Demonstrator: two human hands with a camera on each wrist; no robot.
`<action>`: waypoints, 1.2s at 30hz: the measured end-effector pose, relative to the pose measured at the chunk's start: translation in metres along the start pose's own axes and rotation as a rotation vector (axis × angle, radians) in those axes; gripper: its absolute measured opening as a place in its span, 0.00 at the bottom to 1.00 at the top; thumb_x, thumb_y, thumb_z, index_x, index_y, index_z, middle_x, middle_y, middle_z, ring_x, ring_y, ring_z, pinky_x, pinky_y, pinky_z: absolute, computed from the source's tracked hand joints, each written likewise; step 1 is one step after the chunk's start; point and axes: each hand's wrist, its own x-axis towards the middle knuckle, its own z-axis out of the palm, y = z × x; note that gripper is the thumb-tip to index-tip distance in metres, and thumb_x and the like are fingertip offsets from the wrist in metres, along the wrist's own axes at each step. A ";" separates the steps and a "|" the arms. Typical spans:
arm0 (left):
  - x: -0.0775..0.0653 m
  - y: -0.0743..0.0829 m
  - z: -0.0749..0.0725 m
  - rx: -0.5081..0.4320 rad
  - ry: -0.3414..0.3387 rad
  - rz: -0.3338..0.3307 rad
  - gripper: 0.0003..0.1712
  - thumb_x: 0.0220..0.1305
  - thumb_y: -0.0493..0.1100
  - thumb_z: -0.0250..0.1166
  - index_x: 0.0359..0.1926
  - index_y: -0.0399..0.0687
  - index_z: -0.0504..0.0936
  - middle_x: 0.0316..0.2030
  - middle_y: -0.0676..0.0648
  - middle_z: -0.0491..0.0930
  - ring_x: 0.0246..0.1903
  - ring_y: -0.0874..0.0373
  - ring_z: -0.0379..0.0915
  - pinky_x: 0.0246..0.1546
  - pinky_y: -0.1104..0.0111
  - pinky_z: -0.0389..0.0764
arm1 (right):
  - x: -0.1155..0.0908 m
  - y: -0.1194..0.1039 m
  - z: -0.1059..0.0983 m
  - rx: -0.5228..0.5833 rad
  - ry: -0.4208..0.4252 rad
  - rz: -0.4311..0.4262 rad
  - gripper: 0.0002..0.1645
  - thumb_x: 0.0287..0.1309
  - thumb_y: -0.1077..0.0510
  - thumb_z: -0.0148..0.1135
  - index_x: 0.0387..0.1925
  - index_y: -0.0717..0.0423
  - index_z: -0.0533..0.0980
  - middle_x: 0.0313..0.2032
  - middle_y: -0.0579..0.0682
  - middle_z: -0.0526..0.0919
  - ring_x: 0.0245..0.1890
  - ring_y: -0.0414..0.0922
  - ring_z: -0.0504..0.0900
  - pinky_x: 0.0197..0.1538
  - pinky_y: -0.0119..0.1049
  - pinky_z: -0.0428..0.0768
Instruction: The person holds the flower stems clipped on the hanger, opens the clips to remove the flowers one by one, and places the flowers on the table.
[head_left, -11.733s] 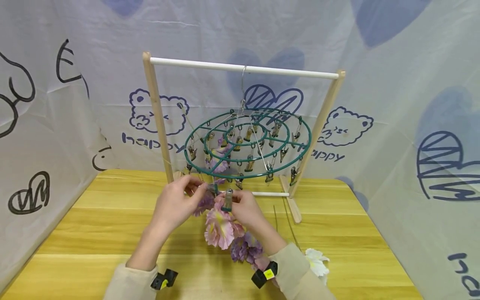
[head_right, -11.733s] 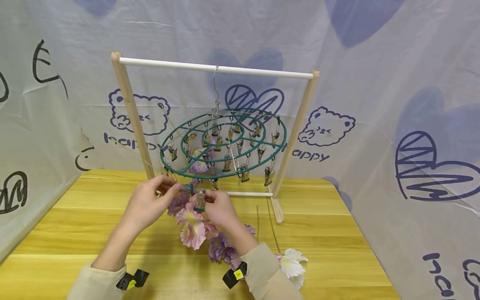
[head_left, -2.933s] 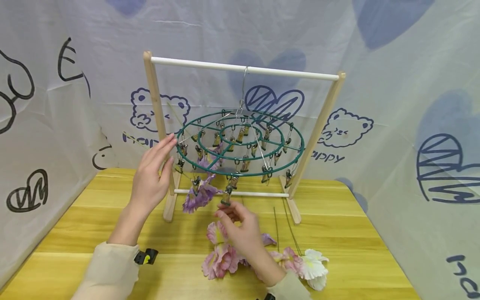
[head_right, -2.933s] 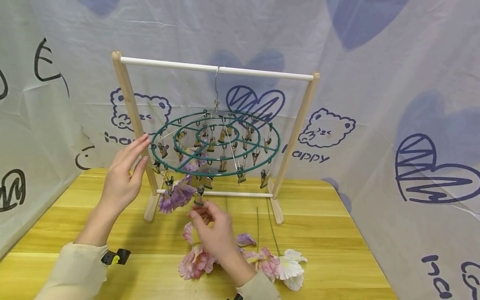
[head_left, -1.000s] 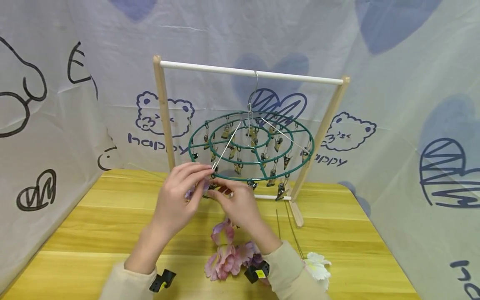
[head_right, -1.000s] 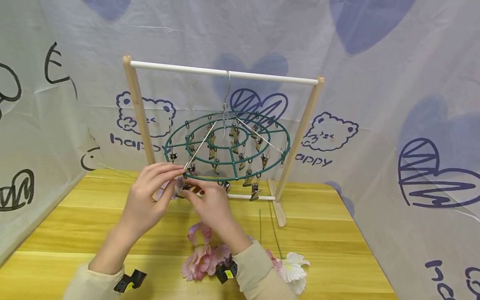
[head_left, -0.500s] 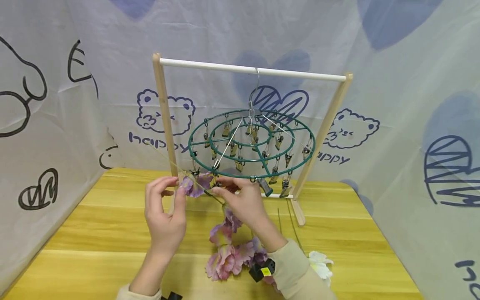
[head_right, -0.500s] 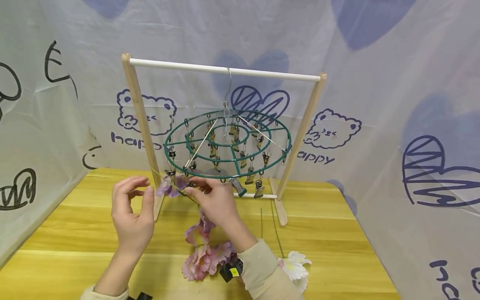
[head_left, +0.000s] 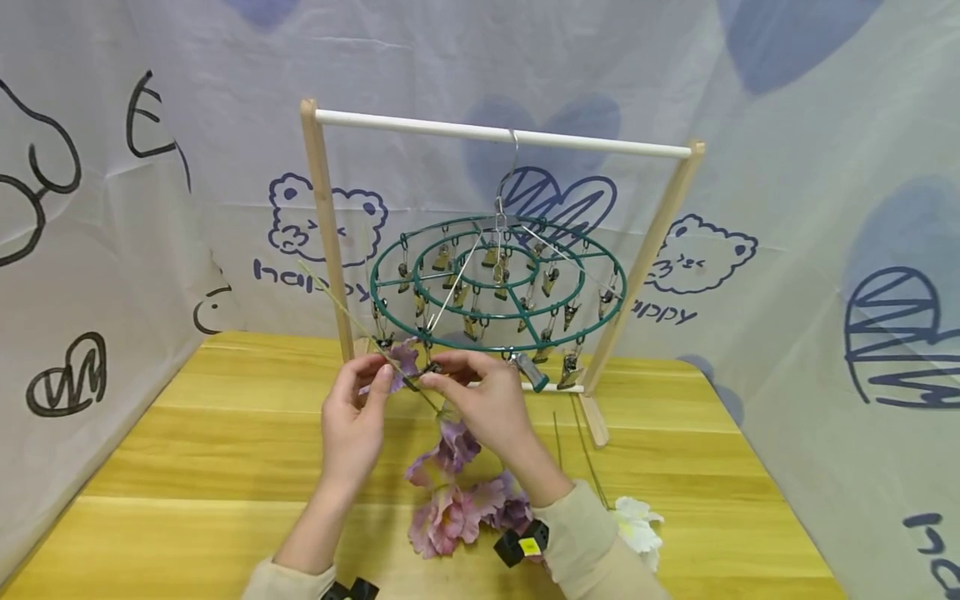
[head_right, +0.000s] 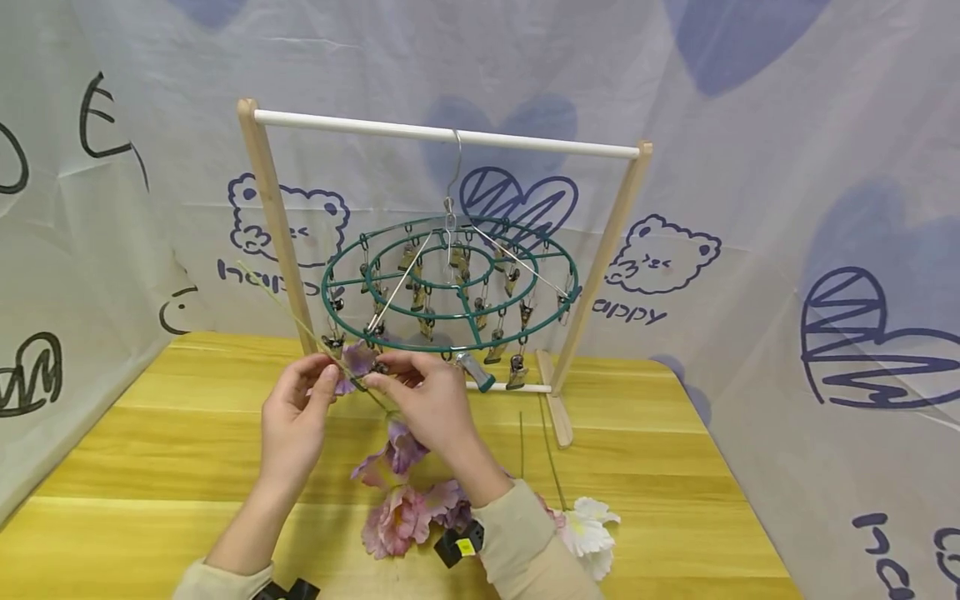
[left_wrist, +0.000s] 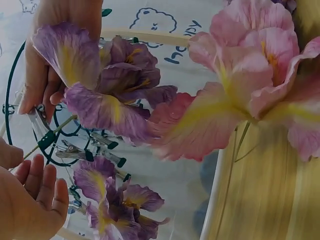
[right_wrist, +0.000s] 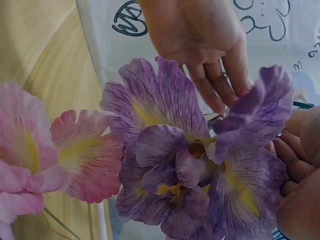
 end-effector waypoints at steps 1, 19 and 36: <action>0.000 0.000 0.001 -0.002 0.003 -0.007 0.13 0.77 0.35 0.60 0.55 0.29 0.79 0.49 0.36 0.82 0.46 0.66 0.77 0.47 0.78 0.78 | 0.000 0.000 0.000 0.002 -0.002 -0.002 0.17 0.57 0.55 0.78 0.47 0.57 0.87 0.38 0.48 0.90 0.34 0.40 0.85 0.40 0.32 0.85; 0.000 -0.001 0.005 -0.052 0.017 -0.054 0.09 0.73 0.29 0.61 0.49 0.23 0.78 0.45 0.32 0.82 0.39 0.69 0.77 0.39 0.78 0.80 | -0.003 0.001 0.004 -0.044 -0.009 -0.085 0.15 0.57 0.58 0.78 0.45 0.59 0.86 0.34 0.49 0.89 0.29 0.39 0.83 0.35 0.35 0.85; -0.002 0.001 0.007 -0.106 -0.002 -0.025 0.08 0.73 0.27 0.59 0.48 0.20 0.75 0.44 0.32 0.81 0.40 0.68 0.78 0.40 0.76 0.81 | -0.006 -0.001 0.001 -0.087 -0.012 -0.149 0.13 0.59 0.58 0.77 0.43 0.61 0.85 0.33 0.50 0.88 0.29 0.39 0.82 0.34 0.31 0.83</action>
